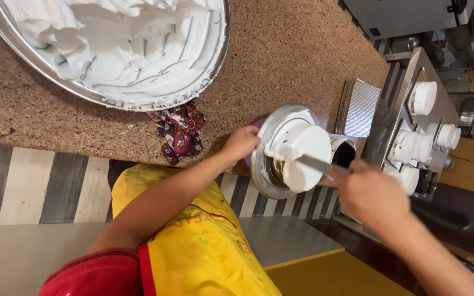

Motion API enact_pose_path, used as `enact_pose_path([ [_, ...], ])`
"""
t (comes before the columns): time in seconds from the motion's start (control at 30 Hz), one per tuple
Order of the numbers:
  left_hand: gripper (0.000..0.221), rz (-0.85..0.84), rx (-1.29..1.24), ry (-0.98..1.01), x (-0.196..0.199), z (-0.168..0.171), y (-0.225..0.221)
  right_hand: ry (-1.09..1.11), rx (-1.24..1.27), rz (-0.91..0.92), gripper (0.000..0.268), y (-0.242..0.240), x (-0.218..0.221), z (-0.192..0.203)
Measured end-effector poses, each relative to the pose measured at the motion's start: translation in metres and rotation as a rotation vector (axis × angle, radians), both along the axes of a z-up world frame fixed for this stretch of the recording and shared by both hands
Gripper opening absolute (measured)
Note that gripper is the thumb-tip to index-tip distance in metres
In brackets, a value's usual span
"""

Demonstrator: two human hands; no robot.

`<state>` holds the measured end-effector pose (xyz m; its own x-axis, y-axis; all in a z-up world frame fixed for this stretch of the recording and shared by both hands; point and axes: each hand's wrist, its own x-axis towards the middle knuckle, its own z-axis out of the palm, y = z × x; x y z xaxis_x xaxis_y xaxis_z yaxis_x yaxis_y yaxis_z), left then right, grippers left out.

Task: The person pours dark chocolate glaze from a container over a cake on a rotating turntable and spreads it with a spatula. They then apply white frosting to another cake with the spatula, wiping the blade on a cloth between steps, and rotate the turntable to smooth the coating.

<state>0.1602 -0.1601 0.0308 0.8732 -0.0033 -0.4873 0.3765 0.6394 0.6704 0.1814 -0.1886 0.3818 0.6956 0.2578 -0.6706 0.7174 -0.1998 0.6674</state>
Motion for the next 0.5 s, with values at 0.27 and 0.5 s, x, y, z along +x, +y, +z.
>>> enact_pose_path([
  [0.27, 0.044, 0.137, -0.163, 0.022, -0.019, -0.02, -0.02, 0.026, 0.333, 0.475, 0.031, -0.021, 0.06, -0.022],
  [0.5, 0.067, 0.725, -0.441, 0.082, -0.107, -0.036, 0.055, 0.308, 0.828, 0.5, 0.043, 0.106, 0.03, -0.086],
])
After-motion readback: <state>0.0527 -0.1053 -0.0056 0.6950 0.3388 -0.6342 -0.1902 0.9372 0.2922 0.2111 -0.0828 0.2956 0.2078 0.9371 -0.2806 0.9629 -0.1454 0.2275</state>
